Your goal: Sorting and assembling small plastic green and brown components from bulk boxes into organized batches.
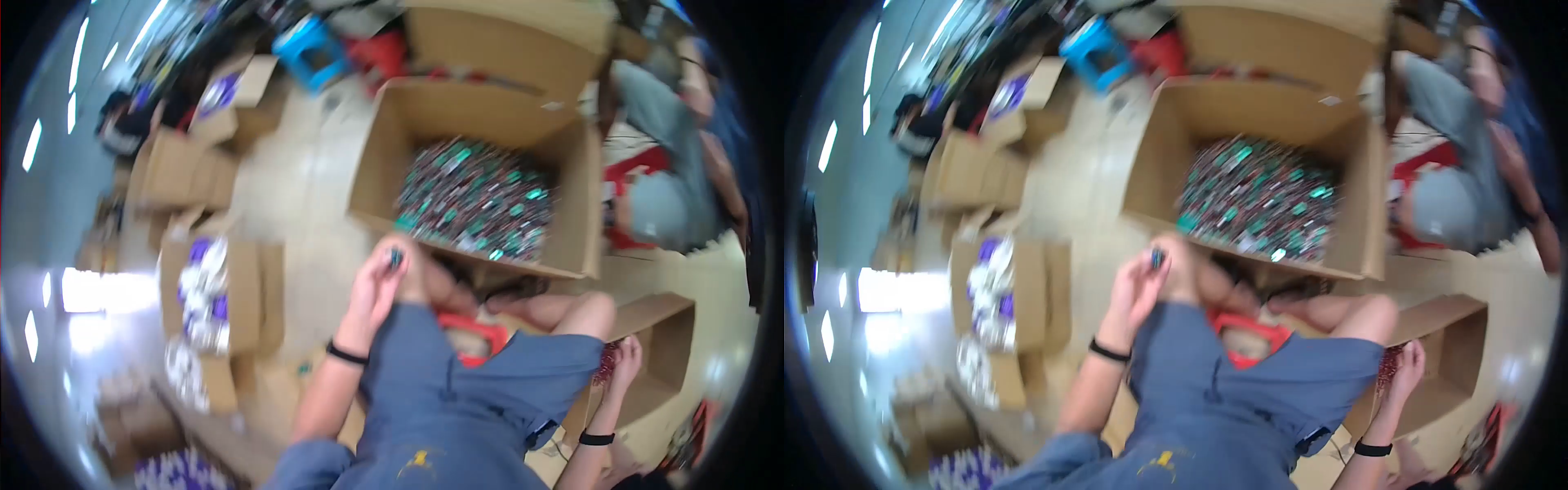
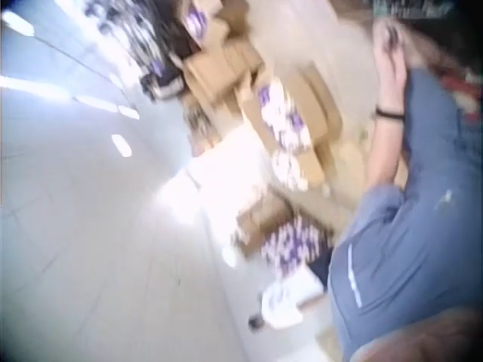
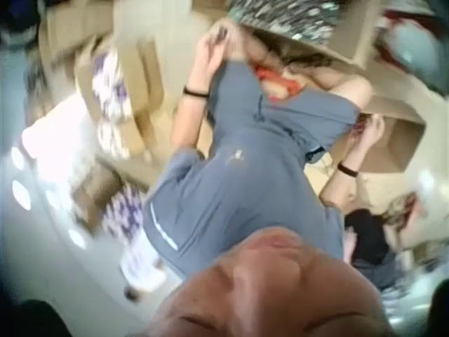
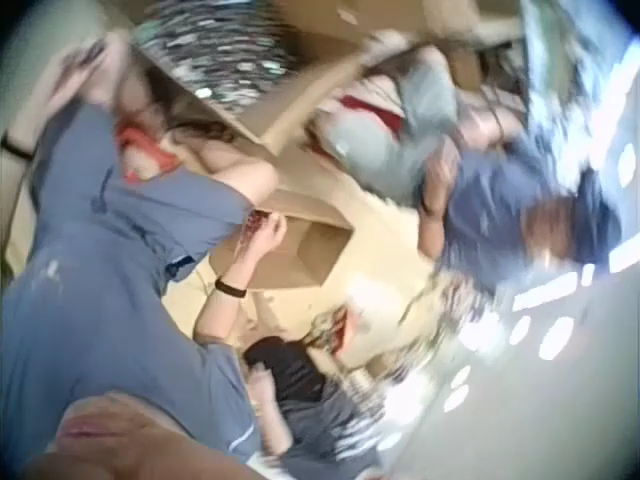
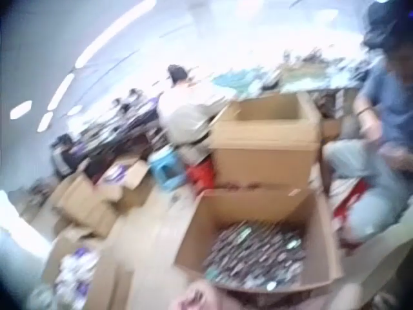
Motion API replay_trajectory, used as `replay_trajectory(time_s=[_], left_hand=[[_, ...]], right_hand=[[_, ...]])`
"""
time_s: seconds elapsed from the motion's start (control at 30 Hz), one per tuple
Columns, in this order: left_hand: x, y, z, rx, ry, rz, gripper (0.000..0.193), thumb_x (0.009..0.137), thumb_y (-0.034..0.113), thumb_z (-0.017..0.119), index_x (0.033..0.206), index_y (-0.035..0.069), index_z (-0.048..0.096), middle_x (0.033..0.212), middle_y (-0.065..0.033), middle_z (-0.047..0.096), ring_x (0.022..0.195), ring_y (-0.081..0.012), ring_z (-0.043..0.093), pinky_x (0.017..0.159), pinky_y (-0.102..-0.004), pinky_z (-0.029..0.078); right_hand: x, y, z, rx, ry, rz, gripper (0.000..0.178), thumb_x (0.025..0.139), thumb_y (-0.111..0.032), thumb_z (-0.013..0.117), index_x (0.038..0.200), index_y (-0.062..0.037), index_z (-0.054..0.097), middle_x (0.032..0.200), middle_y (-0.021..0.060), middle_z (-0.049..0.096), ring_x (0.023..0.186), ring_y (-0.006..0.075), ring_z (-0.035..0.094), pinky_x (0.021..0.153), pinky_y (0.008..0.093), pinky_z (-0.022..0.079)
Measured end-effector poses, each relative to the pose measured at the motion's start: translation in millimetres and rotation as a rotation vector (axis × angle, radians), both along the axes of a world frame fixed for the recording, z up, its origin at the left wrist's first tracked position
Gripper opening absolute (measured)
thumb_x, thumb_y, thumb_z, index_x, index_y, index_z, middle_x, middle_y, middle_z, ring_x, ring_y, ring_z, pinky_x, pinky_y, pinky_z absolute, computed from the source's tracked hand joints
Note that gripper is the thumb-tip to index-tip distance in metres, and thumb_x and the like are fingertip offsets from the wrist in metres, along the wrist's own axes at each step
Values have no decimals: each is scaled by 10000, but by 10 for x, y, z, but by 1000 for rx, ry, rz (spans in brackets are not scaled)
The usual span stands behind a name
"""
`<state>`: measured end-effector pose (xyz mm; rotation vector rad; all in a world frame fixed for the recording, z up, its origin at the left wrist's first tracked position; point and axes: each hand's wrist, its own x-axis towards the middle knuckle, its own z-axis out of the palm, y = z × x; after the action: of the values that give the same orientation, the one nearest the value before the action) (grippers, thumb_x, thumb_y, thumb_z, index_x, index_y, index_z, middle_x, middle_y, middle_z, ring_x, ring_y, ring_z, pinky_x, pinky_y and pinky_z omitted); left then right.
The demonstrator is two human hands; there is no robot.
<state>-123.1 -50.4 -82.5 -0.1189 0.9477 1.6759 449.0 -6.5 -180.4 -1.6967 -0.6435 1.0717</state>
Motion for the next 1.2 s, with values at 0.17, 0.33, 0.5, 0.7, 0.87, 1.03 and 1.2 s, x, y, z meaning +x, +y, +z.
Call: replay_trajectory(time_s=[0.17, 0.33, 0.5, 0.7, 0.87, 1.03, 1.2], left_hand=[[-748, -898, 98, -518, 373, 90, 233, 897, 48, 555, 1115, -25, 589, 1000, -120, 641, 963, -201, 623, 895, -322, 534], [-1022, -2551, -420, -940, 256, 232, 186, 874, 73, 588, 1025, -33, 614, 935, -108, 644, 877, -225, 646, 785, -340, 581], [-1007, -2993, -656, -1315, 436, 260, 145, 777, 40, 661, 874, -64, 634, 825, -100, 645, 700, -200, 645, 603, -311, 580], [-1030, -3361, -1109, -1693, 643, 91, 168, 699, 110, 756, 761, -21, 670, 766, -88, 659, 675, -177, 646, 539, -314, 519], [-866, -3290, -938, -1610, 1056, -171, 225, 690, 279, 693, 674, 56, 665, 641, -67, 656, 575, -208, 605, 557, -362, 465], [-780, -3314, -1151, -1742, 1136, 38, 210, 660, 132, 735, 801, 17, 631, 754, -100, 657, 685, -202, 615, 704, -340, 513], [-790, -3241, -1251, -1667, 952, 147, 289, 723, 110, 708, 952, -30, 600, 889, -138, 664, 768, -225, 624, 748, -350, 510]], right_hand=[[-804, 473, 707, 49, -401, 262, 329, 986, -209, 566, 1238, 2, 580, 1155, 87, 619, 1057, 154, 583, 921, 284, 470], [-1417, 923, 749, 16, -234, 437, 302, 995, -203, 546, 1213, 1, 593, 1164, 86, 615, 1082, 166, 591, 949, 295, 464], [-2147, 1381, 640, 12, -216, 839, 293, 991, -204, 558, 1208, -12, 598, 1105, 37, 610, 1049, 133, 591, 894, 259, 460], [-2750, 1804, 446, -24, -155, 1039, 271, 986, -176, 559, 1196, -13, 606, 1063, 12, 607, 974, 100, 591, 820, 237, 465], [-3049, 1962, 43, -82, -357, 1104, 215, 921, -149, 619, 1091, -26, 667, 1011, 47, 670, 937, 130, 613, 838, 277, 491], [-3043, 2561, -1025, -248, -510, 1169, 232, 866, -203, 658, 1025, -37, 688, 855, 78, 705, 819, 174, 658, 764, 320, 524], [-3067, 2951, -1868, -400, -889, 1327, 290, 837, -320, 683, 947, -53, 702, 928, 135, 702, 871, 251, 666, 795, 374, 521]])
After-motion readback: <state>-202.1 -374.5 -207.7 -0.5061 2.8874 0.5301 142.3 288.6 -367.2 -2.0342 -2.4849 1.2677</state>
